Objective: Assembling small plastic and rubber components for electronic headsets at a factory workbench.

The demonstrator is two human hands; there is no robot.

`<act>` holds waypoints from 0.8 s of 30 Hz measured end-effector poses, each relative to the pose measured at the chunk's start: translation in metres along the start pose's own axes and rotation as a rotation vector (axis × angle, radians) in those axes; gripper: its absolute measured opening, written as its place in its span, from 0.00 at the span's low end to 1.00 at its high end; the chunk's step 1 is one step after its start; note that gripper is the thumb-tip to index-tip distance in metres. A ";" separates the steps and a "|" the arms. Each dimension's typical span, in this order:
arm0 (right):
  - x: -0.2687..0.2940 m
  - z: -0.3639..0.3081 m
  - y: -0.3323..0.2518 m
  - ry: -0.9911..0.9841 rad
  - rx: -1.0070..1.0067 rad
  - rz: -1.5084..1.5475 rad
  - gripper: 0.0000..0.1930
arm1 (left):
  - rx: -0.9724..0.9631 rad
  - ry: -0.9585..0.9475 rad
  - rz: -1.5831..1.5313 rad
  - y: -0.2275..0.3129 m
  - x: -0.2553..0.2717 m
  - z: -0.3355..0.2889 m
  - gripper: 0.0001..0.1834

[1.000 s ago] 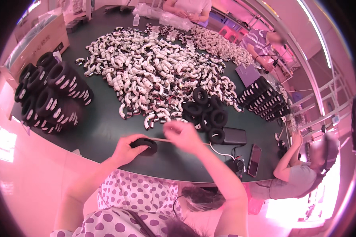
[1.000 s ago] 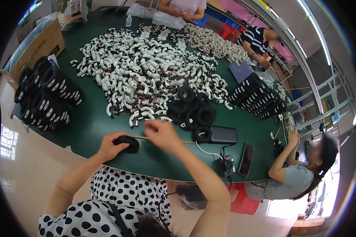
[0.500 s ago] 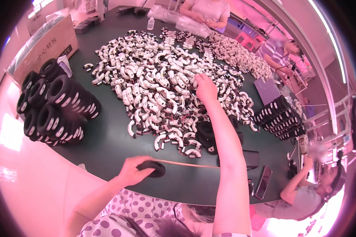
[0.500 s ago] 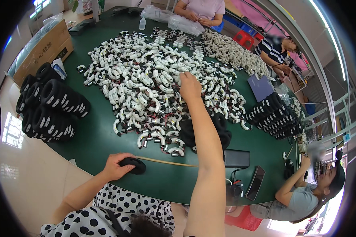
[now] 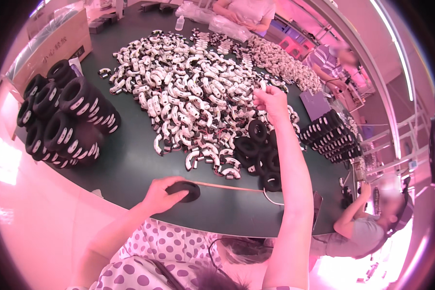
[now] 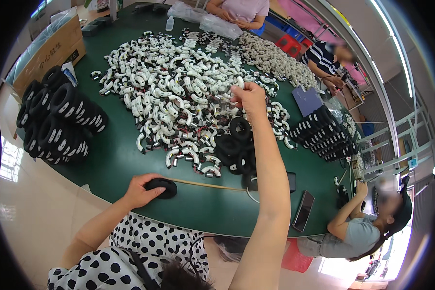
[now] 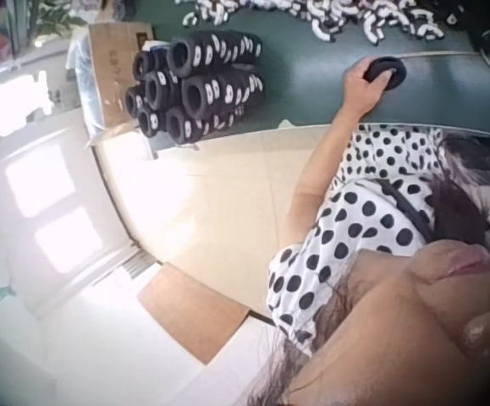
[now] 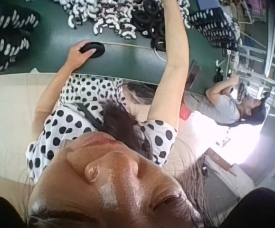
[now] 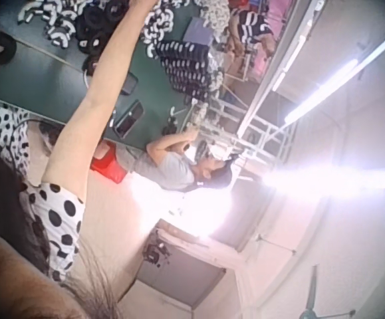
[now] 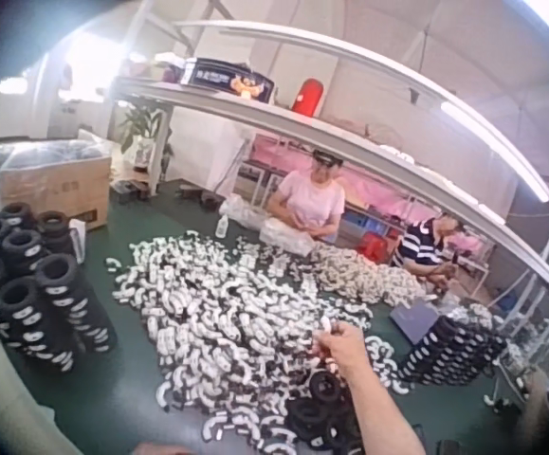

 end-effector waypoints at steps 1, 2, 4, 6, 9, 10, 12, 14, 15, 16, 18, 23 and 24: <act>0.008 -0.008 -0.004 -0.021 -0.015 0.004 0.11 | -0.001 -0.010 -0.010 0.000 -0.003 0.000 0.15; 0.009 -0.018 -0.006 -0.023 -0.019 0.002 0.11 | 0.023 0.000 -0.032 0.000 -0.002 -0.002 0.15; 0.010 -0.041 -0.007 -0.120 -0.104 0.000 0.12 | 0.070 -0.003 -0.077 -0.005 0.000 -0.006 0.15; 0.013 -0.065 -0.009 -0.167 -0.119 -0.008 0.10 | 0.091 -0.006 -0.150 -0.008 0.000 -0.008 0.17; 0.010 -0.104 -0.006 -0.248 -0.141 0.011 0.10 | 0.230 0.004 -0.420 -0.003 0.003 -0.009 0.23; 0.008 -0.119 -0.006 -0.267 -0.131 0.064 0.11 | 0.259 0.021 -0.477 -0.003 0.004 -0.012 0.23; 0.010 -0.145 0.000 -0.312 -0.172 0.155 0.14 | 0.305 0.040 -0.541 0.001 0.004 -0.018 0.23; 0.011 -0.173 -0.003 -0.335 -0.204 0.163 0.15 | 0.373 0.010 -0.591 0.009 0.004 -0.024 0.20; 0.011 -0.186 -0.003 -0.347 -0.199 0.158 0.15 | 0.391 0.020 -0.589 0.014 0.005 -0.027 0.20; 0.012 -0.197 0.000 -0.374 -0.199 0.155 0.17 | 0.372 0.015 -0.576 0.020 0.004 -0.030 0.18; 0.007 -0.220 0.001 -0.386 -0.205 0.139 0.17 | 0.346 0.018 -0.566 0.027 0.007 -0.038 0.15; 0.005 -0.263 0.017 -0.372 -0.116 0.161 0.18 | 0.274 -0.003 -0.450 0.028 0.008 -0.052 0.17; 0.006 -0.270 0.019 -0.380 -0.144 0.152 0.17 | 0.234 -0.013 -0.410 0.027 0.007 -0.055 0.17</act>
Point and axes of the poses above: each hand's wrist, its own z-axis towards the middle knuckle, its own x-axis out of the back of the hand, y = z × x, the point moved 3 cm from there along z, towards the middle knuckle, and after that the axes turned 15 degrees about y, right-handed, at the moved point
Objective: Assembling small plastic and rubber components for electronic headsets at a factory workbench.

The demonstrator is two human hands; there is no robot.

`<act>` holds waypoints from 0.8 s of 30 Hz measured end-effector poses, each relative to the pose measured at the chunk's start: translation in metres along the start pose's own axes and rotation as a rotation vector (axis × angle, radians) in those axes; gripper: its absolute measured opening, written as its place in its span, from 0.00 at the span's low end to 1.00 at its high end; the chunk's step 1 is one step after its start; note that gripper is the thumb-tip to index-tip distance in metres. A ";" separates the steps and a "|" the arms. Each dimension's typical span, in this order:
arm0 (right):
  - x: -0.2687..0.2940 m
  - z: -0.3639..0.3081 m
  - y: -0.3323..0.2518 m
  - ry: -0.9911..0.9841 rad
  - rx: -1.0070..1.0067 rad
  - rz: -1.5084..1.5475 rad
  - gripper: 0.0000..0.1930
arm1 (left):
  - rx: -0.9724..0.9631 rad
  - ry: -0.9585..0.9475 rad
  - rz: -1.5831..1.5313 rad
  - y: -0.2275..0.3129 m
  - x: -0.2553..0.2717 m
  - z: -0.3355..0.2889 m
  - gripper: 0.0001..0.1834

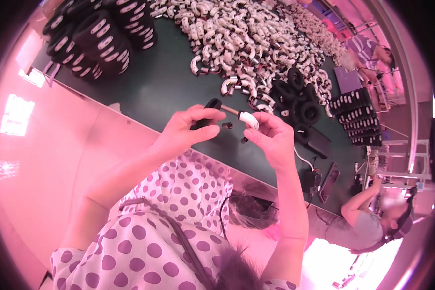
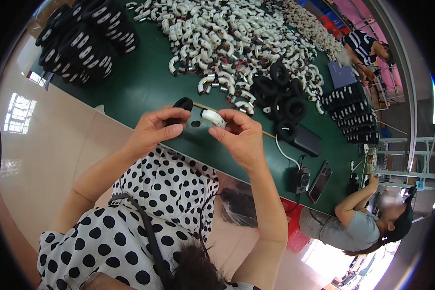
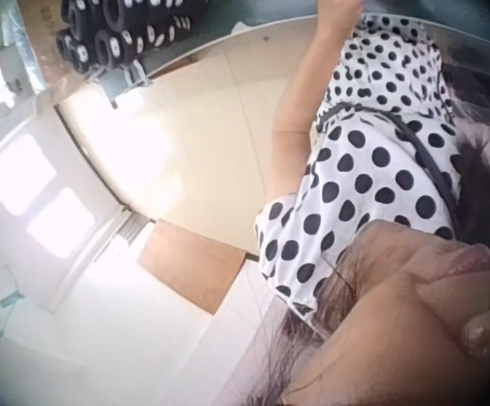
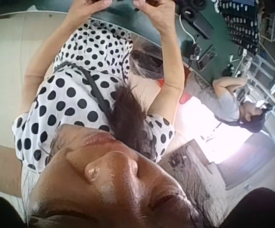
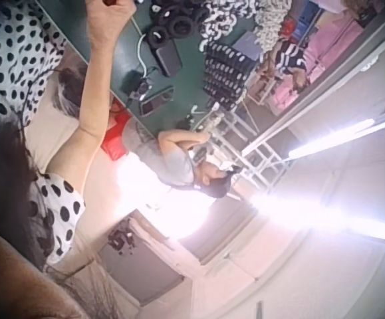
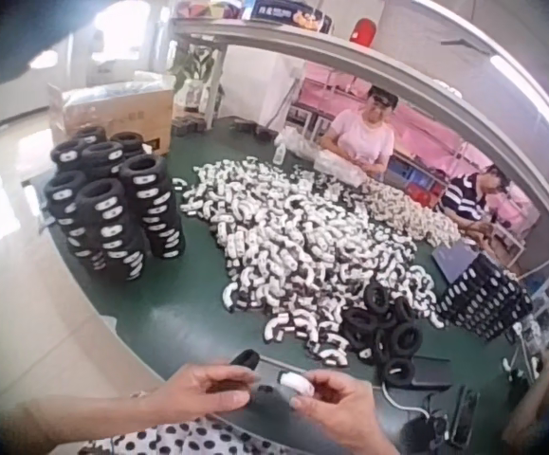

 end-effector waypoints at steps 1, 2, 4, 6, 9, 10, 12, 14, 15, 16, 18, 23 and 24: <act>-0.001 -0.005 0.004 0.000 -0.012 0.004 0.17 | -0.037 -0.015 0.042 -0.001 -0.001 -0.003 0.18; -0.003 -0.008 0.005 -0.016 0.036 -0.041 0.17 | -0.048 -0.032 0.039 0.000 -0.003 -0.005 0.20; -0.006 -0.016 0.006 -0.028 0.080 -0.080 0.16 | -0.110 -0.037 0.117 0.001 -0.006 -0.009 0.21; -0.010 -0.022 0.001 -0.020 0.165 -0.161 0.15 | -0.220 -0.022 0.234 0.004 -0.011 -0.011 0.20; -0.014 -0.030 0.002 0.009 0.201 -0.200 0.14 | -0.244 0.002 0.278 0.002 -0.013 -0.012 0.18; -0.015 -0.031 0.001 0.012 0.200 -0.196 0.14 | -0.243 -0.001 0.282 0.002 -0.014 -0.013 0.18; -0.014 -0.032 0.001 0.052 0.262 -0.231 0.13 | -0.248 -0.028 0.363 0.003 -0.016 -0.013 0.17; -0.014 -0.033 0.003 0.078 0.306 -0.239 0.13 | -0.246 -0.023 0.370 0.004 -0.019 -0.015 0.16; -0.014 -0.034 0.004 0.101 0.353 -0.251 0.12 | -0.246 -0.014 0.373 0.004 -0.020 -0.016 0.16; -0.015 -0.034 0.006 0.104 0.351 -0.249 0.12 | -0.244 -0.018 0.375 0.001 -0.021 -0.016 0.16; -0.017 -0.035 0.007 0.136 0.403 -0.217 0.13 | -0.210 0.007 0.280 -0.006 -0.019 -0.016 0.16; -0.016 -0.039 0.015 0.199 0.364 -0.186 0.16 | -0.208 0.015 0.228 -0.013 -0.020 -0.016 0.15; -0.016 -0.039 0.016 0.211 0.342 -0.184 0.17 | -0.230 0.031 0.213 -0.013 -0.020 -0.016 0.14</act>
Point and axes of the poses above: each hand's wrist, its own z-axis towards the middle knuckle, its own x-axis out of the back of the hand, y = z × x, the point moved 3 cm from there along z, towards the middle knuckle, and after that the axes turned 15 degrees about y, right-handed, at the moved point
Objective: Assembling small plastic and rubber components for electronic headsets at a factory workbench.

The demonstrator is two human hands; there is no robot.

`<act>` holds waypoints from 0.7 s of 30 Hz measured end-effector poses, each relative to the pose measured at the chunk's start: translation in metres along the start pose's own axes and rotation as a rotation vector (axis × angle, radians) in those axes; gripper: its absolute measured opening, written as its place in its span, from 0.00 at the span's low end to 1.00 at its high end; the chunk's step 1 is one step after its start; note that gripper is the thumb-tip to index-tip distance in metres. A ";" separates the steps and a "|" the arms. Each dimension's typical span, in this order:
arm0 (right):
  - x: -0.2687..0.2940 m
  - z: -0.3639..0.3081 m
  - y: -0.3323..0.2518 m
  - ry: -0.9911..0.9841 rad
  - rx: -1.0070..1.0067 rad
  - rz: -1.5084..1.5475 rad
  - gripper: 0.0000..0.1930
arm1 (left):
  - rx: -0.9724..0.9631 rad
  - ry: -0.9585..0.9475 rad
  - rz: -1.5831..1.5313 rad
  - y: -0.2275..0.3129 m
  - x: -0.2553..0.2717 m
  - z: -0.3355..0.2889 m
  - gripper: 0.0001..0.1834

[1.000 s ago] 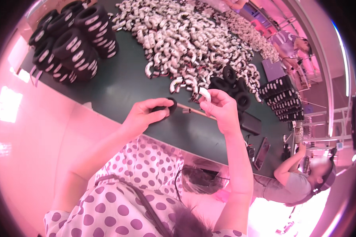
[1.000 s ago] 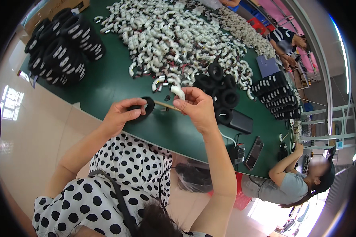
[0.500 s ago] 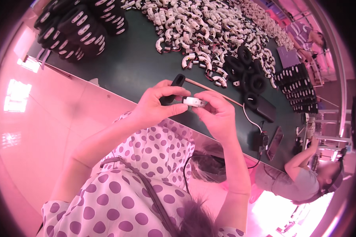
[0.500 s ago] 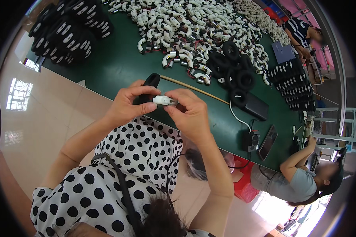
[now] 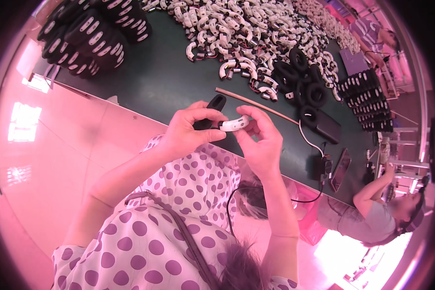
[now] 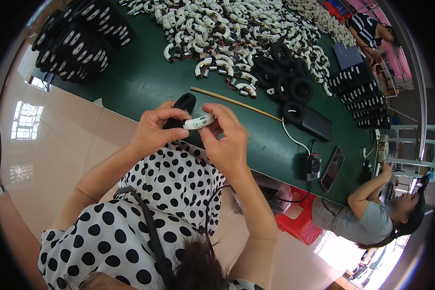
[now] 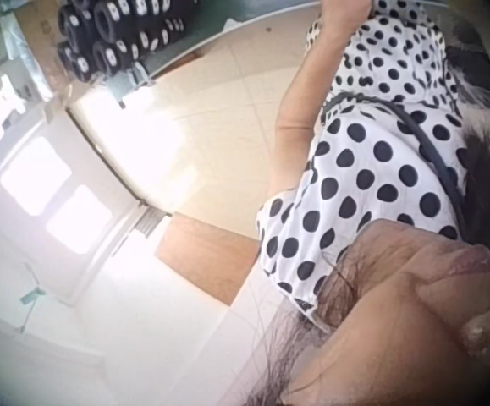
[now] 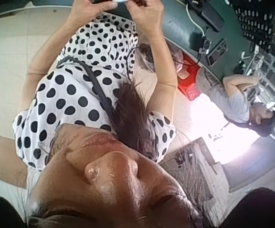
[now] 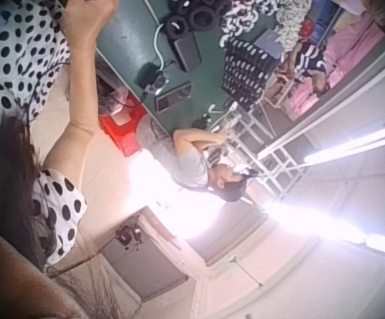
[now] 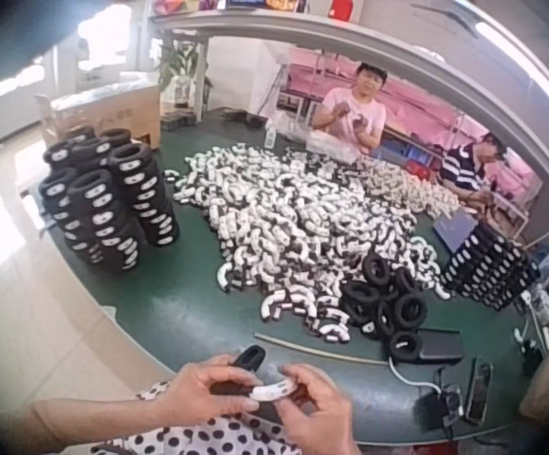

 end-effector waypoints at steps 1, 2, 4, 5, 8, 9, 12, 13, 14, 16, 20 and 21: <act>0.000 -0.001 0.000 -0.001 -0.001 0.001 0.17 | 0.001 0.001 0.001 0.000 0.000 0.000 0.14; -0.001 -0.002 -0.001 0.003 0.021 -0.008 0.18 | 0.016 0.001 -0.019 0.000 0.000 -0.001 0.14; -0.002 -0.004 -0.002 0.005 0.042 -0.017 0.18 | 0.032 0.002 -0.038 0.000 0.001 -0.002 0.14; -0.002 -0.004 -0.003 0.008 0.070 -0.037 0.17 | 0.030 0.003 -0.037 -0.001 0.002 -0.003 0.14; -0.005 -0.006 -0.009 -0.006 0.123 -0.091 0.16 | 0.005 -0.001 -0.003 -0.001 0.007 -0.004 0.14; -0.007 -0.006 -0.012 -0.023 0.150 -0.124 0.15 | -0.018 -0.005 0.031 -0.001 0.010 -0.004 0.14; -0.008 -0.004 -0.019 -0.030 0.161 -0.163 0.14 | -0.072 -0.003 0.095 0.002 0.014 -0.003 0.16; -0.008 -0.004 -0.021 -0.020 0.173 -0.165 0.14 | -0.016 -0.049 0.123 0.003 0.016 -0.003 0.18; -0.003 -0.004 -0.021 -0.014 0.126 -0.140 0.14 | 0.007 -0.060 0.172 0.006 0.013 -0.001 0.19; 0.003 -0.006 -0.020 0.003 0.095 -0.106 0.13 | -0.002 -0.071 0.253 0.006 0.010 0.000 0.21; 0.011 -0.012 -0.023 0.013 0.110 -0.088 0.12 | -0.133 -0.020 0.274 0.002 0.000 -0.005 0.17; 0.013 -0.012 -0.023 0.006 0.124 -0.108 0.12 | -0.113 -0.011 0.295 -0.008 0.001 -0.005 0.16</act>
Point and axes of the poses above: each hand's wrist, its own z-axis towards the middle knuckle, its own x-axis out of the back of the hand, y = z × x, the point moved 3 cm from there along z, towards the middle knuckle, and after that the axes turned 15 degrees about y, right-handed, at the moved point
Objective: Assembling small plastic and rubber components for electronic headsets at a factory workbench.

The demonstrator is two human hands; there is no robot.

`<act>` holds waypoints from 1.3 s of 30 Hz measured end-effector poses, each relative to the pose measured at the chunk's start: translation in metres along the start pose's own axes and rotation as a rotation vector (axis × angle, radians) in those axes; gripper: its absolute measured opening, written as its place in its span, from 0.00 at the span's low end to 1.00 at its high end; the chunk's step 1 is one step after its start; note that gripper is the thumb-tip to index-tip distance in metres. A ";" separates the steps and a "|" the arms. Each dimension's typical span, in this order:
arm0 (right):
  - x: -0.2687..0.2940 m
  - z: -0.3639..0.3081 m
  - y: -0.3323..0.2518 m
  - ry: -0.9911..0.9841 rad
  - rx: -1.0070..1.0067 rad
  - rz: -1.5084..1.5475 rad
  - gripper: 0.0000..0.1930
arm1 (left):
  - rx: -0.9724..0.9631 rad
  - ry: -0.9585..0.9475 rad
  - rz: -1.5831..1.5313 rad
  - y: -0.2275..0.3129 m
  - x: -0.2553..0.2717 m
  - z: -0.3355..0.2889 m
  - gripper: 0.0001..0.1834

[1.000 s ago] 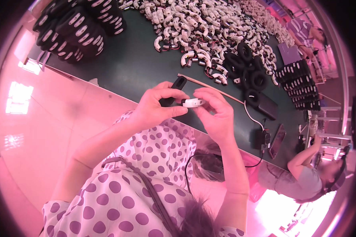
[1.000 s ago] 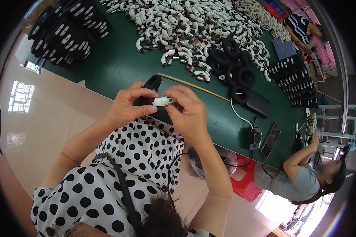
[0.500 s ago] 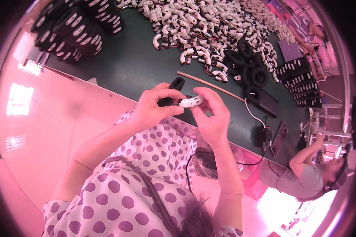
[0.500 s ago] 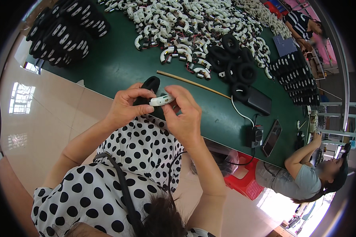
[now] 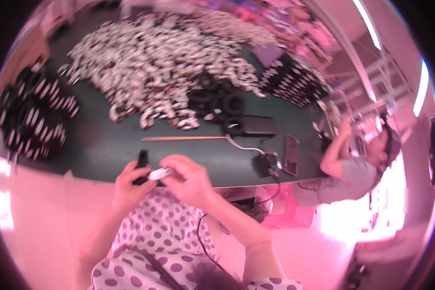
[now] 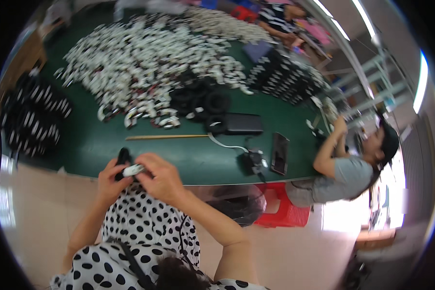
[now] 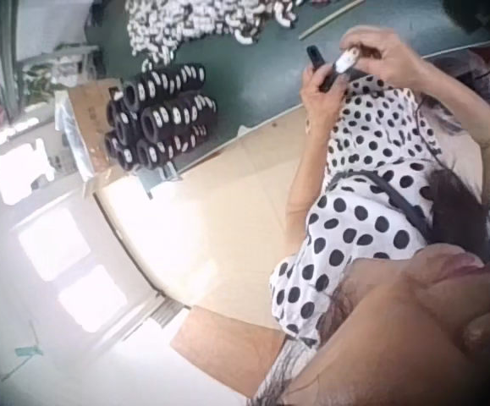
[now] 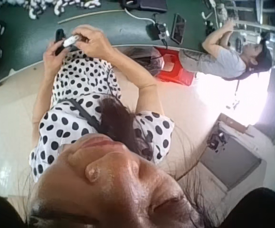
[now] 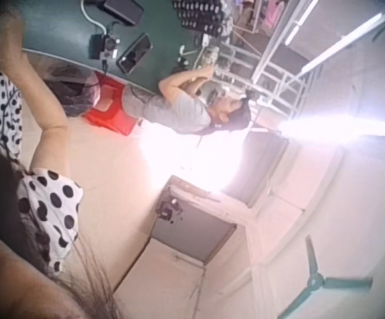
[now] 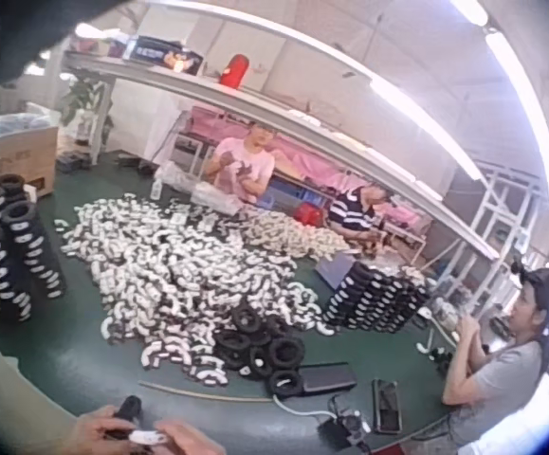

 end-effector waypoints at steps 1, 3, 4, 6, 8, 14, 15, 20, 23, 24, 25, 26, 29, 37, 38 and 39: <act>0.000 -0.001 0.004 0.000 -0.004 0.009 0.12 | -0.001 0.038 -0.082 -0.006 -0.002 -0.001 0.16; 0.000 0.003 -0.004 -0.026 -0.062 0.081 0.11 | 0.007 -0.002 -0.184 -0.004 -0.002 0.000 0.16; -0.001 0.002 -0.005 0.001 -0.053 0.099 0.11 | -0.008 -0.053 -0.198 -0.001 -0.006 0.001 0.16; 0.009 -0.004 -0.007 0.032 -0.059 0.055 0.11 | 0.016 -0.078 -0.284 0.001 -0.014 -0.001 0.16; 0.013 -0.009 -0.011 0.058 -0.059 0.051 0.12 | -0.010 -0.130 -0.282 0.001 -0.019 -0.002 0.17; 0.014 -0.018 -0.014 0.084 -0.086 -0.002 0.13 | 0.029 -0.109 -0.288 0.002 -0.008 -0.007 0.21; 0.015 -0.019 -0.014 0.087 -0.097 -0.017 0.13 | 0.029 -0.094 -0.287 0.005 -0.007 -0.008 0.19; 0.011 -0.020 0.004 0.114 -0.075 -0.098 0.13 | 0.010 -0.021 -0.196 0.007 0.002 -0.009 0.13; 0.022 -0.016 0.003 0.149 -0.043 -0.185 0.13 | 0.039 -0.028 -0.127 0.010 0.001 -0.001 0.11; 0.029 -0.013 -0.002 0.131 -0.034 -0.207 0.13 | 0.054 -0.059 -0.125 0.022 -0.004 0.004 0.12; 0.034 -0.013 -0.004 0.172 -0.031 -0.196 0.12 | 0.036 -0.062 -0.158 0.023 -0.007 0.004 0.11; 0.042 -0.016 0.000 0.231 -0.036 -0.192 0.12 | 0.009 -0.112 -0.112 0.029 -0.016 0.006 0.12; 0.040 -0.014 0.005 0.229 -0.114 -0.051 0.12 | 0.039 -0.115 -0.152 0.017 -0.018 0.005 0.13; 0.029 -0.027 0.001 0.210 -0.047 -0.120 0.13 | 0.060 -0.095 -0.111 0.018 -0.001 -0.006 0.15; 0.030 -0.028 0.000 0.213 -0.032 -0.136 0.13 | 0.039 -0.084 -0.099 0.018 -0.002 -0.007 0.14; 0.032 -0.027 0.000 0.220 -0.026 -0.148 0.13 | 0.019 -0.073 -0.086 0.019 -0.003 -0.006 0.13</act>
Point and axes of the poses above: each hand's wrist, its own z-axis towards the middle knuckle, its own x-axis out of the back of the hand, y = z × x, the point moved 3 cm from there along z, towards the middle knuckle, and after that the axes turned 15 degrees about y, right-handed, at the moved point
